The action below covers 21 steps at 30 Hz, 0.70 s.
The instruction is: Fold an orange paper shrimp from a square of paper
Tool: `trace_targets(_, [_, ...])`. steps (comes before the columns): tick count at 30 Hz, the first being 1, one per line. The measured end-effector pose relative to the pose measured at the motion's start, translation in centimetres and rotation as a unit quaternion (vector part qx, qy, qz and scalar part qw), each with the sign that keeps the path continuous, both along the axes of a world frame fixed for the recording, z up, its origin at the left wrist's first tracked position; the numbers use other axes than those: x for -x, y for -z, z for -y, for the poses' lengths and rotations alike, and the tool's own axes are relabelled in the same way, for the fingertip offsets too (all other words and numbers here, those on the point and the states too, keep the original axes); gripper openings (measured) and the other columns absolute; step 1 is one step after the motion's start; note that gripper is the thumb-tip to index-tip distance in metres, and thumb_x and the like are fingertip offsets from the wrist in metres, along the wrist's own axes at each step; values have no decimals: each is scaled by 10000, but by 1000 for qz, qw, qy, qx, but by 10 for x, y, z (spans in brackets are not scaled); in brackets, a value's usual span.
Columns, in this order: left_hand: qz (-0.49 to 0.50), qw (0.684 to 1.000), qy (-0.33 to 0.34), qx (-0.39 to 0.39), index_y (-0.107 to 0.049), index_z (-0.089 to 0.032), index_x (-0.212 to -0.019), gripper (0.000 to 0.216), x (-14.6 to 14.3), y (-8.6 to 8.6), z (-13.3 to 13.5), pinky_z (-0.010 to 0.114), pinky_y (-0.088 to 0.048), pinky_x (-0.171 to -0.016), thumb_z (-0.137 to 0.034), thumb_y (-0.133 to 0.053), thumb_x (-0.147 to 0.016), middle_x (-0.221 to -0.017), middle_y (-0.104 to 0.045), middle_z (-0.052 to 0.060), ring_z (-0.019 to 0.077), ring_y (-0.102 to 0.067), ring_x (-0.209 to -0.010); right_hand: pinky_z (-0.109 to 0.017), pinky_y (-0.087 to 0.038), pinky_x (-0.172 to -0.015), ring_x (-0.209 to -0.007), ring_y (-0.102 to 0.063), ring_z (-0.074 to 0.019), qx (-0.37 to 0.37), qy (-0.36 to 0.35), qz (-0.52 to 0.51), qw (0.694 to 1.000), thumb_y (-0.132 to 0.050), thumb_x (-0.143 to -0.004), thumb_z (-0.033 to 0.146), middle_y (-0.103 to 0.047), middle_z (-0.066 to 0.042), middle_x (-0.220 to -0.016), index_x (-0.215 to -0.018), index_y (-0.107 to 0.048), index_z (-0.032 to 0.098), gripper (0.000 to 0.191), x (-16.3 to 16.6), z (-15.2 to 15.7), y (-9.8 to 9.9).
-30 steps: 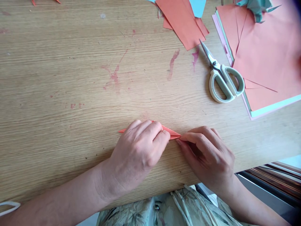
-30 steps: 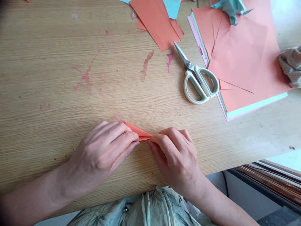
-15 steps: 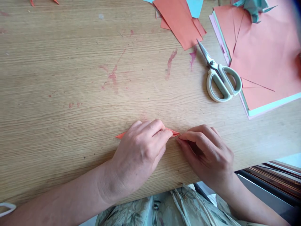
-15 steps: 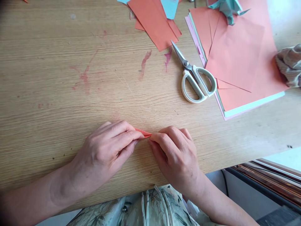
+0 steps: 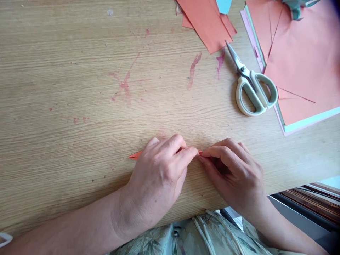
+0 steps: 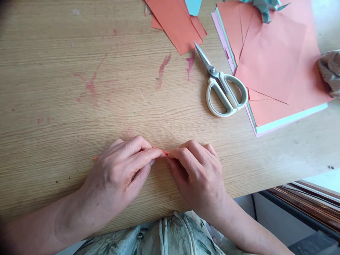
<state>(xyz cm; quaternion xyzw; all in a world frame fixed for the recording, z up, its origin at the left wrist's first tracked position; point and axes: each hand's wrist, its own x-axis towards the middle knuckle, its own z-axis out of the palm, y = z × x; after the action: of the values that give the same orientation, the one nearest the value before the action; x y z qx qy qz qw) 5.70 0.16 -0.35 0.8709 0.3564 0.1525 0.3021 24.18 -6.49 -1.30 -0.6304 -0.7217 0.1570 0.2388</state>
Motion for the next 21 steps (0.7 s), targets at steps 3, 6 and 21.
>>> trace_targets(3, [-1, 1000, -7, 10, -728, -184, -1048, 259, -1, -1, 0, 318, -402, -715, -59, -515, -968, -832, -606, 9, 163, -512, -732, -324, -420, -688, -726, -592, -140, 2, 3, -1, 1000, -655, -948, 154, -648, -10, -817, -920, -639, 198, 55, 0, -1, 0])
trace_targets(6, [-3, 1000, -10, 16, -731, -178, -1047, 273, -1, -1, 0, 321, -397, -708, -37, -517, -953, -834, -599, 13, 165, -513, -732, -324, -413, -688, -719, -581, -142, 8, 5, 0, 1000, -658, -948, 158, -641, -10, -813, -920, -637, 199, 54, 0, -2, 0])
trace_targets(21, [-31, 999, -5, 22, -707, -171, -998, 216, -1, -1, 0, 345, -413, -713, -76, -517, -960, -869, -633, 26, 192, -555, -760, -325, -379, -656, -700, -543, -165, 76, 6, 9, 997, -618, -969, 226, -583, -8, -770, -869, -634, 204, 103, 1, -8, -9])
